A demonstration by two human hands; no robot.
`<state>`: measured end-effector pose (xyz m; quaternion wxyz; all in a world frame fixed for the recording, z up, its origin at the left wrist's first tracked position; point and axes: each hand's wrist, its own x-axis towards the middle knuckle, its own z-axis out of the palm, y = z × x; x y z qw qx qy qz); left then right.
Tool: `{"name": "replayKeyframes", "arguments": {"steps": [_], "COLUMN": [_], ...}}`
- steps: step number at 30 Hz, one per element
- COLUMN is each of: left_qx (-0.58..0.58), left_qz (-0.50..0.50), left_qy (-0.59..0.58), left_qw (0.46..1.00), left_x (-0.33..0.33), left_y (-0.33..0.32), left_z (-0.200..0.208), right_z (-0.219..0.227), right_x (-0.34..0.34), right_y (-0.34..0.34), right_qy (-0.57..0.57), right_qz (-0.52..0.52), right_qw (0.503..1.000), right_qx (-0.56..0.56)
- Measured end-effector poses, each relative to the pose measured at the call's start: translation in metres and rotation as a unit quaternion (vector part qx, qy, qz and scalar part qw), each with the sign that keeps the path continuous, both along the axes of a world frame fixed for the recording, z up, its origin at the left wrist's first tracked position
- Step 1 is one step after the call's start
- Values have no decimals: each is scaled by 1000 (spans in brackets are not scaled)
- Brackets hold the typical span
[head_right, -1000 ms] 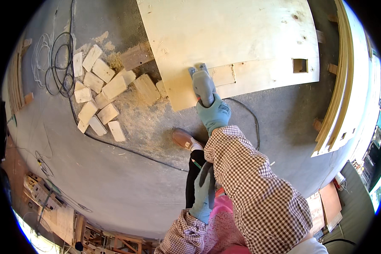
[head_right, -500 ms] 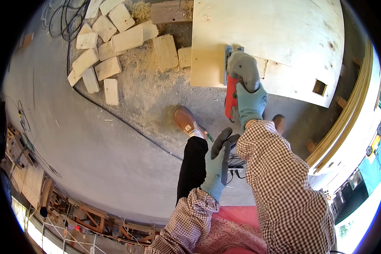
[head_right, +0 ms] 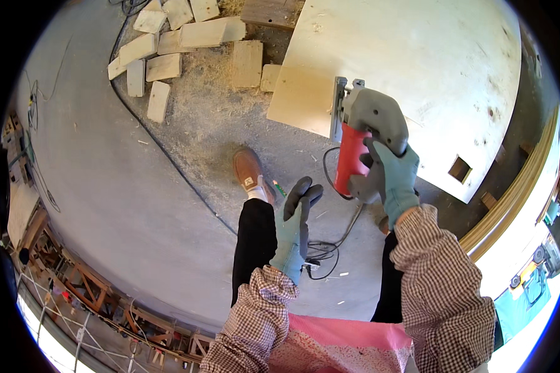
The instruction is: The person uses a jigsaw to cut rectangular holes into a large plywood sheet. They guide the tool along marked lines, remove the cut pieces, and then flip the sheet to inspect the cutouts.
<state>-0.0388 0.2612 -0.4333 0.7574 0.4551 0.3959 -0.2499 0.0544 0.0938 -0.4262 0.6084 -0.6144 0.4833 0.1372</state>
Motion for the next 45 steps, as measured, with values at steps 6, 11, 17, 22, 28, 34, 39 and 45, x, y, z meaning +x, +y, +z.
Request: {"name": "replayKeyframes", "arguments": {"steps": [6, 11, 17, 22, 28, 34, 39, 45], "left_qx": [-43, -46, 3, -9, -21, 28, 22, 17], "left_qz": [-11, -52, -91, -85, -76, -112, -110, -96], "left_qy": [30, 51, 16, 16, 29, 34, 35, 46], "left_qw": [999, 996, 996, 996, 996, 993, 993, 994], "left_x": [-10, -6, -5, -5, -4, 1, 2, 10], "left_y": [-23, -34, -45, -45, -47, -51, -48, -50], "left_z": [2, 1, -6, -12, -11, -9, -10, -6], "right_z": [36, 40, 35, 17, 11, 5, 5, 0], "right_x": [-35, -35, -16, -12, -12, -19, -14, -10], "right_y": [-103, -159, -183, -194, -206, -226, -229, -224], "right_qy": [-9, -78, -110, -113, -175, -182, -97, -173], "right_qz": [237, 473, 566, 556, 586, 594, 589, 597], "right_qw": [966, 838, 757, 766, 720, 697, 752, 685], "right_qx": [-99, -261, -308, -303, -329, -356, -280, -380]}}
